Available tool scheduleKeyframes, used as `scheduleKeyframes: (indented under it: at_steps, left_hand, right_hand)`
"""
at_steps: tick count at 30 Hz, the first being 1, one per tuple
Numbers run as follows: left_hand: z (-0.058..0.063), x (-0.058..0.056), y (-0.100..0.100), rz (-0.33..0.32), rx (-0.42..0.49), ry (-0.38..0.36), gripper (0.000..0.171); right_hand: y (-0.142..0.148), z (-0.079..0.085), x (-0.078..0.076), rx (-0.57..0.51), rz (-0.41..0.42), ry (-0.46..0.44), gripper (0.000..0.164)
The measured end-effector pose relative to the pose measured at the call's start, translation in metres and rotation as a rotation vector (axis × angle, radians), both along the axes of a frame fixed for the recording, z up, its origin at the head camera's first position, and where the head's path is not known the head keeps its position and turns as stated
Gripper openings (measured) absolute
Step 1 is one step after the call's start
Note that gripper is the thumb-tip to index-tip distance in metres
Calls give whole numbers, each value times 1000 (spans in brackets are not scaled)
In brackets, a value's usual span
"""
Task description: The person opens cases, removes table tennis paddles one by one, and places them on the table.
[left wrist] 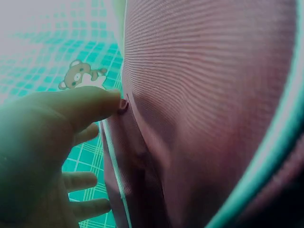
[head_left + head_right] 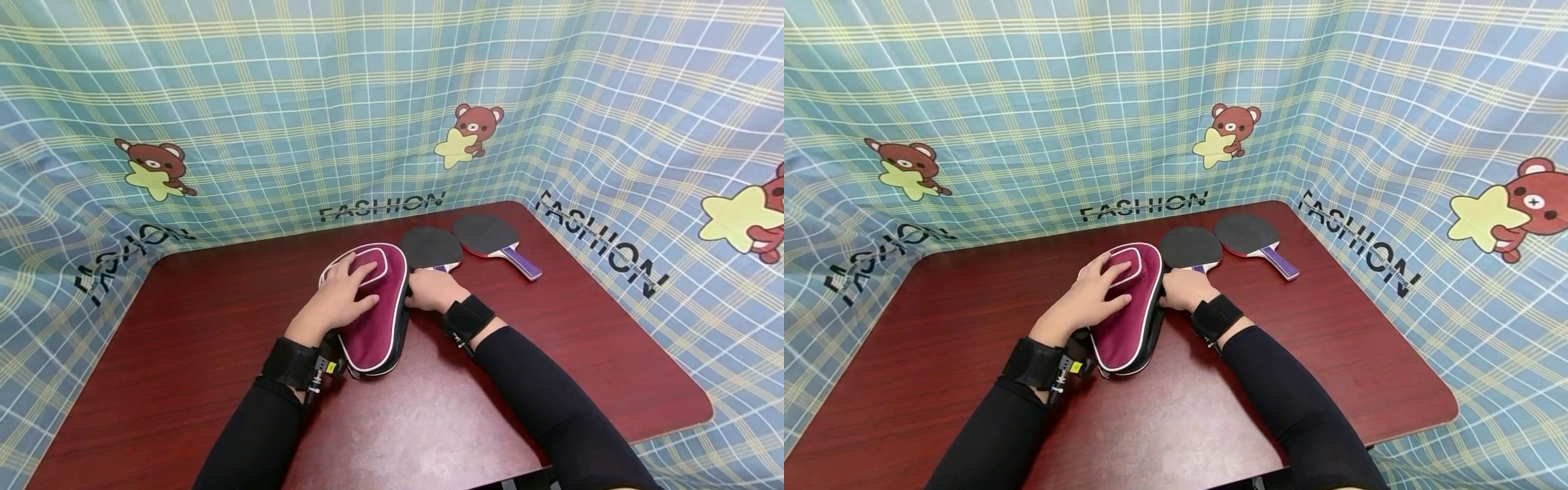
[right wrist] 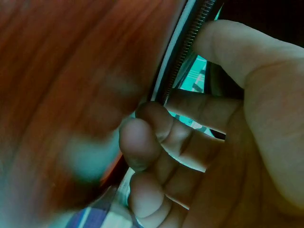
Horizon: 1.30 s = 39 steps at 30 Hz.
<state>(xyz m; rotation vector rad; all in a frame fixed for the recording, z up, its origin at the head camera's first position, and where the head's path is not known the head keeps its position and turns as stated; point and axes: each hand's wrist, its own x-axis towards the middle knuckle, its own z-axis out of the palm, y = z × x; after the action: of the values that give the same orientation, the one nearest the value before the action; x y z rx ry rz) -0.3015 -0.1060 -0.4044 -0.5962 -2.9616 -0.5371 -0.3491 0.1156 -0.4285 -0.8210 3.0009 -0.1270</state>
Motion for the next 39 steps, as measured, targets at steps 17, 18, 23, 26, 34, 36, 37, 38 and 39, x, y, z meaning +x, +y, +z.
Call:
scheduleKeyframes:
  at_steps: [17,18,23,26,34,36,37,38,39]
  left_hand:
    - [-30,17,-35,-16,23,-108,85]
    - [-29,17,-34,-22,28,-102,85]
    - [-29,15,-34,-22,16,-94,84]
    - [-32,16,-33,-9,-20,-108,84]
    - [-29,15,-27,17,-73,-64,75]
    - [-27,17,-25,25,-103,-46,68]
    - [-26,18,-24,29,-121,-32,66]
    - [-24,19,-23,34,-138,-23,65]
    - [-23,20,-23,37,-160,-17,65]
  right_hand:
    - [-2,1,-1,-60,1,-33,49]
    - [-2,1,-1,-54,0,-28,47]
    - [-1,2,1,-4,-25,-10,33]
    - [-1,2,3,21,-37,-11,31]
    - [-6,11,7,-47,-28,103,26]
    - [-10,17,11,-74,-34,113,33]
    - [-12,19,13,-87,-39,107,40]
    - [-14,21,15,-100,-42,95,47]
    - [-16,23,18,-109,-42,73,55]
